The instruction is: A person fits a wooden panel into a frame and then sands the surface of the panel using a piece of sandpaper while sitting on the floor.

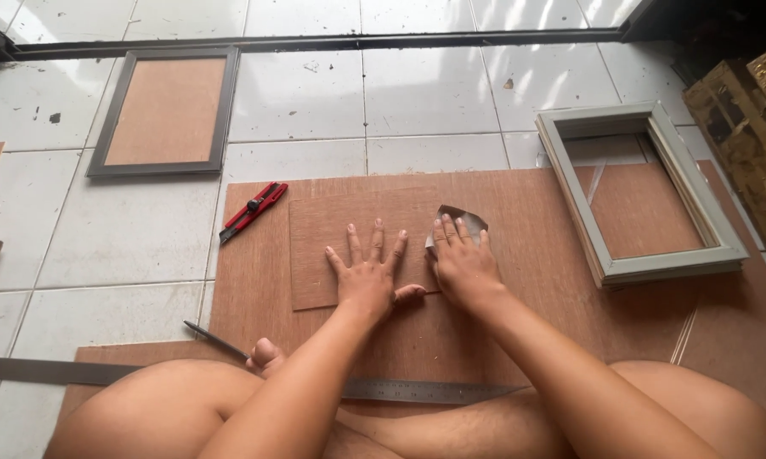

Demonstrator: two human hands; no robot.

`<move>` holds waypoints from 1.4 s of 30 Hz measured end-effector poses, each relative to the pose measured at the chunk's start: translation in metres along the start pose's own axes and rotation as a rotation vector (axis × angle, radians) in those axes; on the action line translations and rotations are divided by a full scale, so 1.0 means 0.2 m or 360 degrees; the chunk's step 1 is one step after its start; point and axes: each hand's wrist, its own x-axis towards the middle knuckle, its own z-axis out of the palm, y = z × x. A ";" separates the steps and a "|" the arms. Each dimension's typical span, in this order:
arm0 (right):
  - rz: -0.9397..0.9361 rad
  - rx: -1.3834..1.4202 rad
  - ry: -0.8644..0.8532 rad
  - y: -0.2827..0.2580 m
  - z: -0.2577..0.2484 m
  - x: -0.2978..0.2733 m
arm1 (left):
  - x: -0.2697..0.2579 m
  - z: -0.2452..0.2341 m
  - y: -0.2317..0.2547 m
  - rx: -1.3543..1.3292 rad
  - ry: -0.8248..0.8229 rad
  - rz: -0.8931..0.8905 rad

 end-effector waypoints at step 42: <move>0.0053 0.0160 0.0206 0.13 0.11 0.41 | 0.03 -0.05 0.00 -0.0090 -0.0073 -0.0003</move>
